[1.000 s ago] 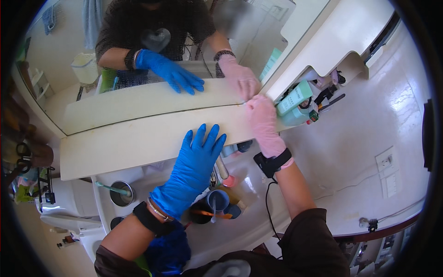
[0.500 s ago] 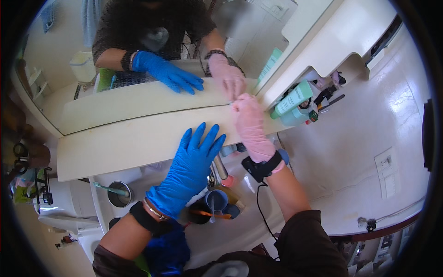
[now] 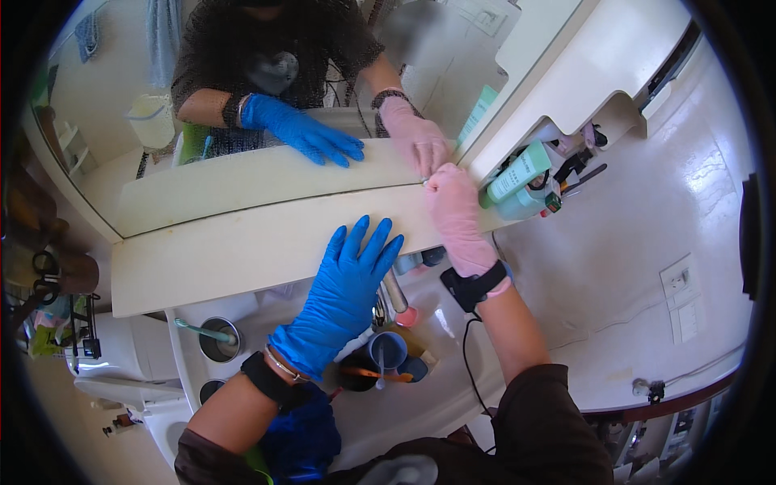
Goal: Cleaning a bathroom sink and mirror using a cloth and organizing various toiletries.
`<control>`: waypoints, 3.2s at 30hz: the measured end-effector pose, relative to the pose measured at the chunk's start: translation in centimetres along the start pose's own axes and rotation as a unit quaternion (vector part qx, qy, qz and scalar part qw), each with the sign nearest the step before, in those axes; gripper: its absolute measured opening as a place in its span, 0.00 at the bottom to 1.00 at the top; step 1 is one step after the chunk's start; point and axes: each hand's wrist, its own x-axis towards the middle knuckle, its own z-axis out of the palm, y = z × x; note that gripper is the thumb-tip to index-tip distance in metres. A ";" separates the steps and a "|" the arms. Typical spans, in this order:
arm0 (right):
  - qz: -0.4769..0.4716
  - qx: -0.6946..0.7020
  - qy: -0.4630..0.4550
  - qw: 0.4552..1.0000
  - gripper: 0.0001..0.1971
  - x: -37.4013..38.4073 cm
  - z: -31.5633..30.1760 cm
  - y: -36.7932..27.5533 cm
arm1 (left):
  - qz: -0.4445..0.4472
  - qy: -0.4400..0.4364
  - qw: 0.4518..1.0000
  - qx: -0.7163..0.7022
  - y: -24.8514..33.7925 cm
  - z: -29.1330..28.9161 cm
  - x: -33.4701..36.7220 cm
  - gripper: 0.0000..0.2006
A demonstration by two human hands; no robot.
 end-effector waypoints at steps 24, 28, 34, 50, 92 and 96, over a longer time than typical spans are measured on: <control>0.010 0.242 -0.006 0.970 0.10 -1.8 -1.2 -6.1 | -0.018 -0.025 0.999 -0.022 -4.2 -5.2 -4.7 0.31; 0.012 0.294 -0.039 0.955 0.08 -1.5 -1.6 -8.2 | -0.019 -0.020 0.999 -0.021 -5.4 -5.7 -6.3 0.29; 0.024 0.248 -0.050 0.967 0.06 -1.5 -1.1 -7.9 | 0.016 -0.018 1.000 0.020 -7.2 -6.3 -7.7 0.27; -0.153 0.181 0.002 0.971 0.05 -0.5 -0.6 -7.7 | 0.069 0.015 0.997 -0.043 -10.5 -6.5 -8.6 0.26; -0.100 0.313 -0.145 0.933 0.08 0.2 0.0 -21.3 | 0.080 0.039 0.994 -0.070 -10.8 -5.6 -8.9 0.23; -0.194 0.321 -0.115 0.920 0.08 0.4 0.8 -20.8 | 0.106 0.056 0.993 -0.018 -10.7 -6.1 -9.8 0.23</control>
